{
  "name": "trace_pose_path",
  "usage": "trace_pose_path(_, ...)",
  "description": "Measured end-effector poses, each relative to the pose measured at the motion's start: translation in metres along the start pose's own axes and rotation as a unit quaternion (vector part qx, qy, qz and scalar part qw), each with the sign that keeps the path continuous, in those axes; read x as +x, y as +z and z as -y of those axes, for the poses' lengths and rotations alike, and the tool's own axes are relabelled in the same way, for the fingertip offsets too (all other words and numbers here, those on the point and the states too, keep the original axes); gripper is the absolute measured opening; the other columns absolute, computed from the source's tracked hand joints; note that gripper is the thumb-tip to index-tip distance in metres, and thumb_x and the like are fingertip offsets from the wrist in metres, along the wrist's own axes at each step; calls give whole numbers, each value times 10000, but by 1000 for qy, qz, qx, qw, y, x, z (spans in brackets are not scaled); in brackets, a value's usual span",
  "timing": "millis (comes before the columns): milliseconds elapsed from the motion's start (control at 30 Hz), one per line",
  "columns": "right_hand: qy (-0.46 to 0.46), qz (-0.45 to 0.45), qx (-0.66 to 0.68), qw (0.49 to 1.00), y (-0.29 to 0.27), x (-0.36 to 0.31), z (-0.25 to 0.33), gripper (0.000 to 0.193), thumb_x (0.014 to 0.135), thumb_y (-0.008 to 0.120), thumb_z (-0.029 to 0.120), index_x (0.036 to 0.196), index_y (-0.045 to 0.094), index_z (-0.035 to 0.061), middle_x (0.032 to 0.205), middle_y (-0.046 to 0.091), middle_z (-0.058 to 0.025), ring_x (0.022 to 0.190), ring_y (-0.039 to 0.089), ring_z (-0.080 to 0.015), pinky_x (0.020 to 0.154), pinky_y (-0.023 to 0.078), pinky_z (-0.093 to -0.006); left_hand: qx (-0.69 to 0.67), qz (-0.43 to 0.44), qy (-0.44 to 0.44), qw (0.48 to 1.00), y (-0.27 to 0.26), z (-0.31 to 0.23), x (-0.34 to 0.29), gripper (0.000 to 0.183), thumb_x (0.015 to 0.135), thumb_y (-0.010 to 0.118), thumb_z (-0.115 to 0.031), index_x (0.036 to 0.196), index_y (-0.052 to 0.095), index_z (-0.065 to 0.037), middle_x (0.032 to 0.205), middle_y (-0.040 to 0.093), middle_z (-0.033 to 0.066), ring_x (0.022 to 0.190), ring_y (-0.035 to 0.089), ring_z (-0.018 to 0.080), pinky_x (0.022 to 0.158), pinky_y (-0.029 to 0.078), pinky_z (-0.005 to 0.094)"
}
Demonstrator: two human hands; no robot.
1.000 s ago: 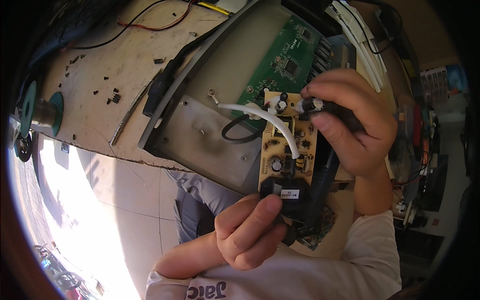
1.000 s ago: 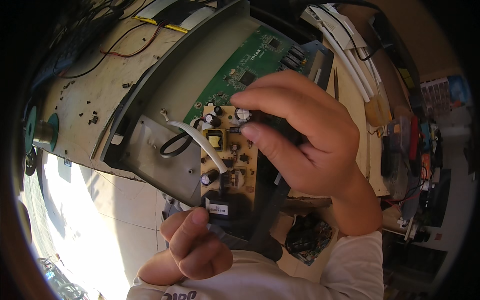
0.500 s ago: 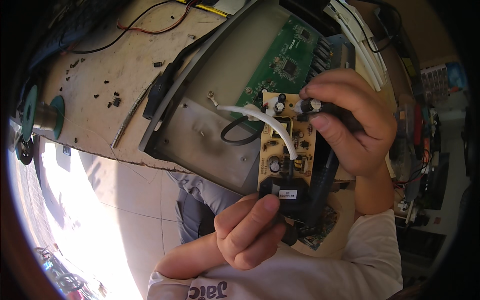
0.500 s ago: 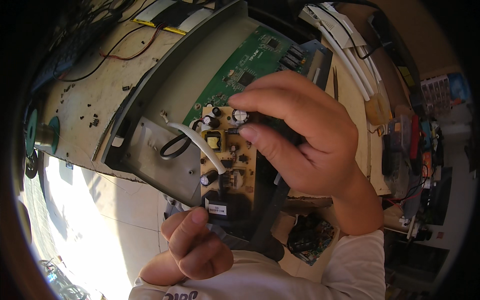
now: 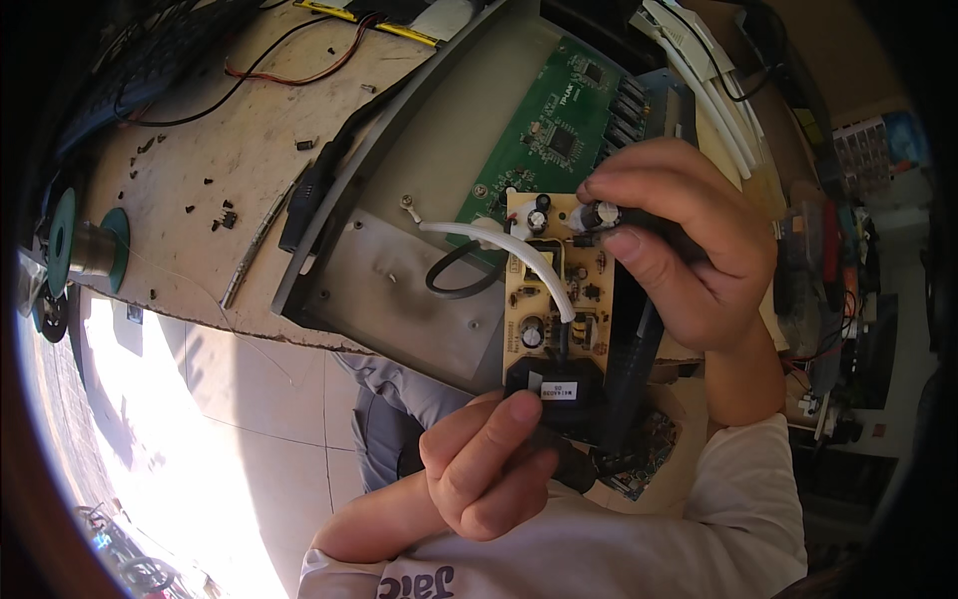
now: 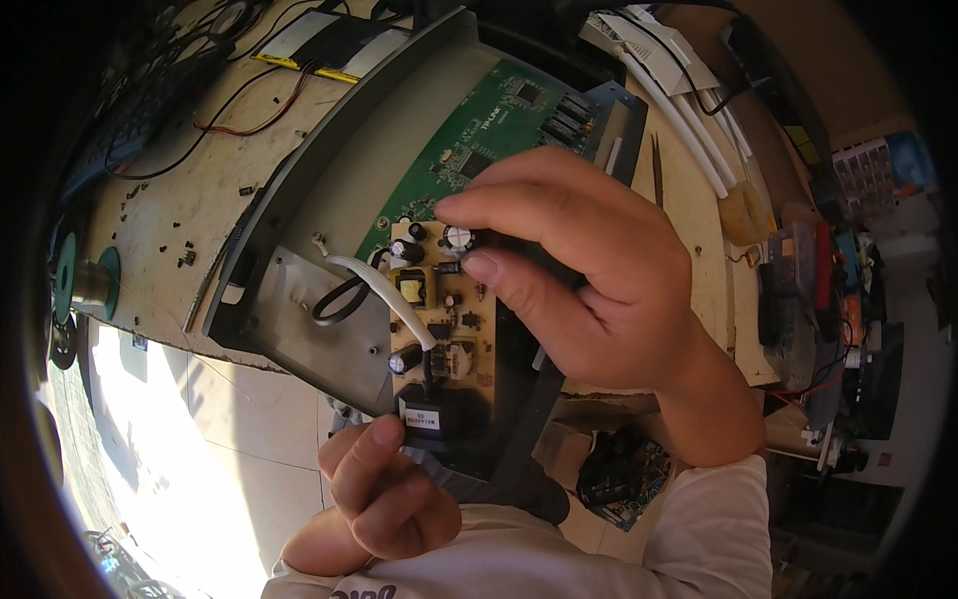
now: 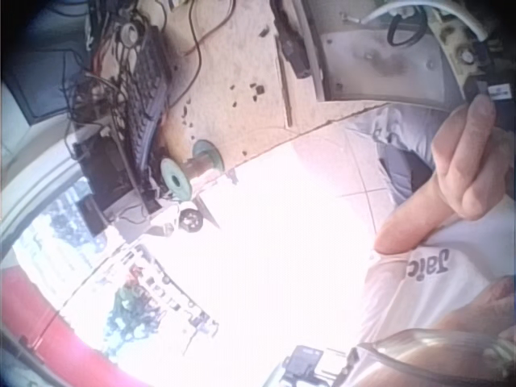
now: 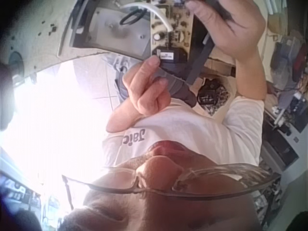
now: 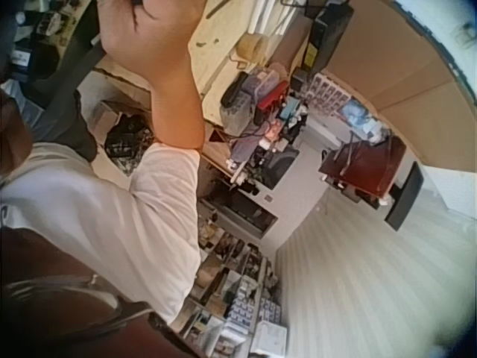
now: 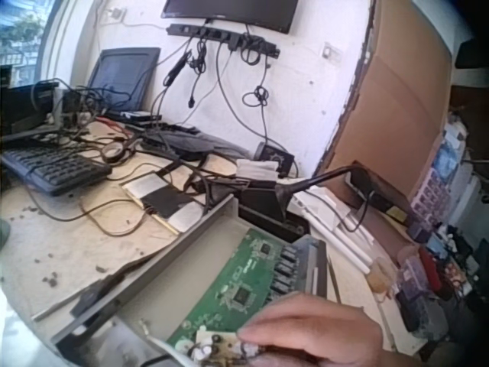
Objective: The person uses a soldering iron to solder components on a green circuit board, then uses a screwdriver to tighten screws on a power supply unit attached to the board. The person handles wires and adjusts components throughout the process.
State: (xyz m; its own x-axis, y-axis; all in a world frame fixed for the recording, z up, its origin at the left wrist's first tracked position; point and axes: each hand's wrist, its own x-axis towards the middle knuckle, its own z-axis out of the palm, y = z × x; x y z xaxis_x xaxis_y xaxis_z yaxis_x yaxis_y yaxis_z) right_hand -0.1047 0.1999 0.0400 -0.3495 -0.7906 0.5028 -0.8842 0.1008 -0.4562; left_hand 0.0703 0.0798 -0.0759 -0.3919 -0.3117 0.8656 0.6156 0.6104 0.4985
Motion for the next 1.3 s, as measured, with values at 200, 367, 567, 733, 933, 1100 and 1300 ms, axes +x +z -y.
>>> trace_pose_path(200, 4, 2, -1, 1000, 0, 1, 1, 266, 895, 701, 15, 1135, 678, -97, 1042, 680, -217, 908, 676, -256, 789, 542, -326, 5, -6, -5, 1000, 0, 0, -3, 246, 777, 456, 67, 995, 531, -21, 1274, 596, 359, 902, 560, 294, 699, 487, 330)
trace_pose_path(367, 13, 1, 0, 1000, 1, 0, 2, 264, 896, 698, 16, 1132, 677, -98, 1043, 678, -215, 913, 673, -255, 792, 540, -325, -10, -25, -10, 1000, 1, -1, 1, 280, 723, 656, 59, 986, 573, 13, 1202, 652, 326, 889, 652, 345, 673, 595, 334)
trace_pose_path(567, 12, 0, -7, 1000, 0, 0, 2, 263, 898, 697, 20, 1133, 679, -97, 1044, 678, -213, 922, 674, -258, 798, 539, -327, -22, -25, -7, 999, 1, 0, 0, 298, 705, 664, 63, 989, 579, 26, 1208, 646, 335, 893, 649, 351, 681, 603, 346)
trace_pose_path(733, 12, 0, -5, 1000, 0, -1, 2, 266, 900, 699, 30, 1135, 680, -95, 1046, 678, -213, 923, 674, -261, 799, 540, -332, -24, -29, -6, 999, 2, 0, 0, 309, 694, 674, 67, 986, 580, 30, 1208, 645, 335, 894, 649, 354, 678, 605, 348)
trace_pose_path(933, 9, 2, 0, 1000, 0, -1, 0, 270, 904, 699, 37, 1139, 678, -94, 1046, 678, -215, 919, 675, -259, 795, 541, -331, -22, -40, -10, 999, 4, -1, 0, 311, 694, 679, 68, 987, 583, 26, 1197, 651, 330, 889, 650, 349, 675, 604, 346)
trace_pose_path(1100, 11, -1, 12, 1000, 0, -1, 0, 268, 903, 696, 27, 1140, 675, -97, 1040, 679, -221, 911, 676, -261, 794, 545, -334, -1, -23, -15, 1000, 3, -2, -1, 235, 755, 542, 70, 973, 538, -18, 1240, 617, 339, 887, 595, 307, 705, 526, 334)
trace_pose_path(1300, 6, 1, 10, 1000, 0, 1, 1, 258, 901, 695, 14, 1133, 678, -97, 1041, 681, -220, 912, 674, -265, 801, 544, -337, 4, 13, -22, 1000, -3, -1, 1, 248, 794, 465, 71, 1014, 504, -37, 1281, 589, 341, 890, 559, 288, 716, 476, 337)
